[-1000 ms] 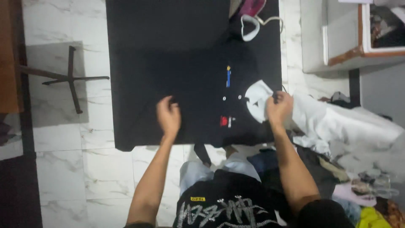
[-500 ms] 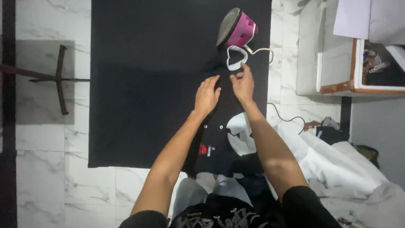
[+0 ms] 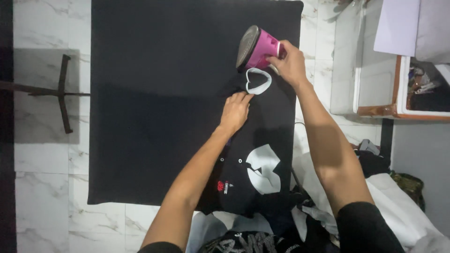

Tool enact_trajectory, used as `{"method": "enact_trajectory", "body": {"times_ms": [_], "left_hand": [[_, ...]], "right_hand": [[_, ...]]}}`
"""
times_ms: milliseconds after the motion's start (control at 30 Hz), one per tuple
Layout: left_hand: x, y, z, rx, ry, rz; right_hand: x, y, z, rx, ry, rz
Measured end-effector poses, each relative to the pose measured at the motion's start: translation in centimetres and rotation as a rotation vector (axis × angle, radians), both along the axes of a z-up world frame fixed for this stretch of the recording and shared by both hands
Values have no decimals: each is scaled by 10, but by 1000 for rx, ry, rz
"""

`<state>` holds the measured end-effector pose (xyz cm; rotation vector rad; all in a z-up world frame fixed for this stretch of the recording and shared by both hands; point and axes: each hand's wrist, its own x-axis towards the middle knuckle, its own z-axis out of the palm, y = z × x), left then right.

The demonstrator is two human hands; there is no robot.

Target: Ironing and folding a black polo shirt on a flat surface on the floor.

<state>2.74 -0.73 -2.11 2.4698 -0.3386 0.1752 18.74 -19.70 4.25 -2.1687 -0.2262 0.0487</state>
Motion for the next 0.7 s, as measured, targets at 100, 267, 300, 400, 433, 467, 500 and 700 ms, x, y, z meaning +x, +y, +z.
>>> {"method": "enact_trajectory", "body": {"times_ms": [100,267,300,400,433,467,500,700], "left_hand": [[12,7,-21,203,-59,-81],[61,15,35,319,203,-105],[71,15,45,389,398,-95],[109,13,23,295,288,-20],[115,11,23,294,289,-13],[122,9,24,324,182,-36],[130,8,24,358,73,-67],[168,-18,-33,363,185,-218]], "right_hand": [[9,-11,-7,64,-38,-7],[27,-50,28,-131,-243,-85],[27,-59,34,-153,-297,-94],[25,-80,52,-160,-287,-138],[19,-85,61,-159,-288,-131],[14,-89,69,-216,-323,-122],[8,-94,77,-271,-359,-121],[-23,-111,69,-318,-120,-192]]}}
